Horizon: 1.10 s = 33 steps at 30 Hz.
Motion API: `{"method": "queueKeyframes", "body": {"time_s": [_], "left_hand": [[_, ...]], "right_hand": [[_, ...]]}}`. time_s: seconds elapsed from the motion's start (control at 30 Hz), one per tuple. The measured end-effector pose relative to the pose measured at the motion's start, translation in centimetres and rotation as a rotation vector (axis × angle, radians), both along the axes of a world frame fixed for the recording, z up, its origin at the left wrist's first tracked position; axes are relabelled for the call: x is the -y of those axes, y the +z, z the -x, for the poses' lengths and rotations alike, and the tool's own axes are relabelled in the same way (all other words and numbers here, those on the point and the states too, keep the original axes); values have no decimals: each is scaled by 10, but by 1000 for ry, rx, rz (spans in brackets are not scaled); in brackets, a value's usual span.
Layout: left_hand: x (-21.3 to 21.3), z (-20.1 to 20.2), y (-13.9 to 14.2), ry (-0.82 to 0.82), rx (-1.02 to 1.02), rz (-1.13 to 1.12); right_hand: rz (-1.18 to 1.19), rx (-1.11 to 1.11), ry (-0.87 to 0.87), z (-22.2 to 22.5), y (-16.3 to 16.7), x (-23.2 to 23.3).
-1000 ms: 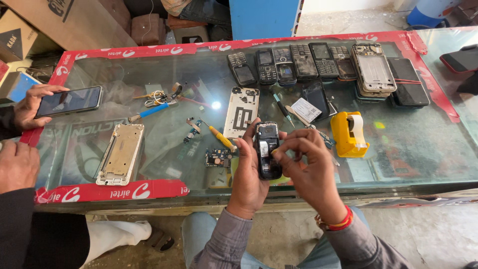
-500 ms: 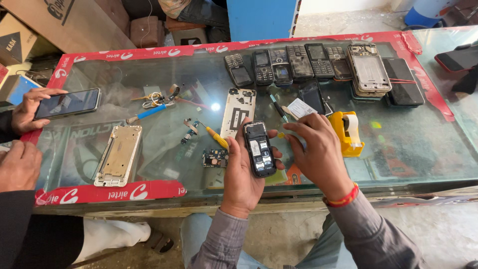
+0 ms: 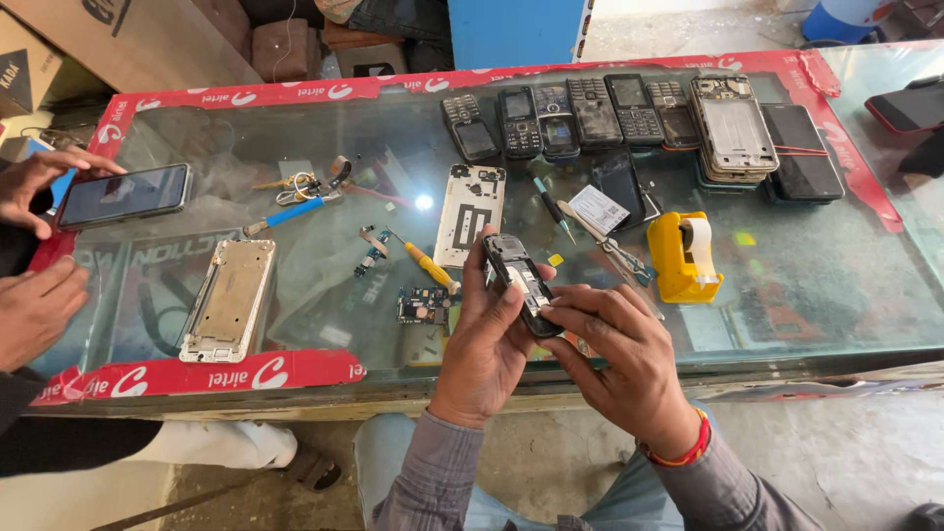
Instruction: The person pries open a feature phone on a glass counter using a flat pry tool, works on its keypad and internal board, then closes the casing and presses it together. They handle the phone, its separated cover, and small internal components while screwdrivers and other phones lie on the counter.
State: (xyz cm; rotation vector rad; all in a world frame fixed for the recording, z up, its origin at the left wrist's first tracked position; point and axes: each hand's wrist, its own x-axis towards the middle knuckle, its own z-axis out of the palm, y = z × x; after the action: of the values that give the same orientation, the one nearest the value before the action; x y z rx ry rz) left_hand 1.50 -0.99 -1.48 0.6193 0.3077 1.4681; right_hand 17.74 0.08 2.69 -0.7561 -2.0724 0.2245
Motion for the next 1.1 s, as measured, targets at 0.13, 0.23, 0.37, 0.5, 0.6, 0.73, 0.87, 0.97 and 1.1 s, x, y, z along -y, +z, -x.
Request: {"method": "queueKeyframes", "body": {"time_s": [0.13,0.23,0.37,0.5,0.6,0.73,0.87,0.97,1.1], "left_hand": [[5,1,6,-6,-41,-73],[9,-1,10,18,-47,-140],[17,-6,14,21,-4,-153],[20,-7,19,14,9,-185],[22,-7,25,4,7,-190],[28,-8,34,-45,34,-192],[31,-7,38,-65,21,-188],[30,-5,38,-43,-22,-179],[30,-5,38,4,-91,-177]], "right_hand": [[-7,-93,-34,-5,-2,8],[22,-186,-56,-9,-4,18],[220,-361,-131,-15,-9,35],[257,-544,-13,-17,-15,45],[251,-617,62,-20,-15,46],[210,-656,92,-21,-12,52],[199,-735,111,-19,-10,58],[262,-730,90,-20,-9,61],[371,-715,100,-26,-9,64]]}}
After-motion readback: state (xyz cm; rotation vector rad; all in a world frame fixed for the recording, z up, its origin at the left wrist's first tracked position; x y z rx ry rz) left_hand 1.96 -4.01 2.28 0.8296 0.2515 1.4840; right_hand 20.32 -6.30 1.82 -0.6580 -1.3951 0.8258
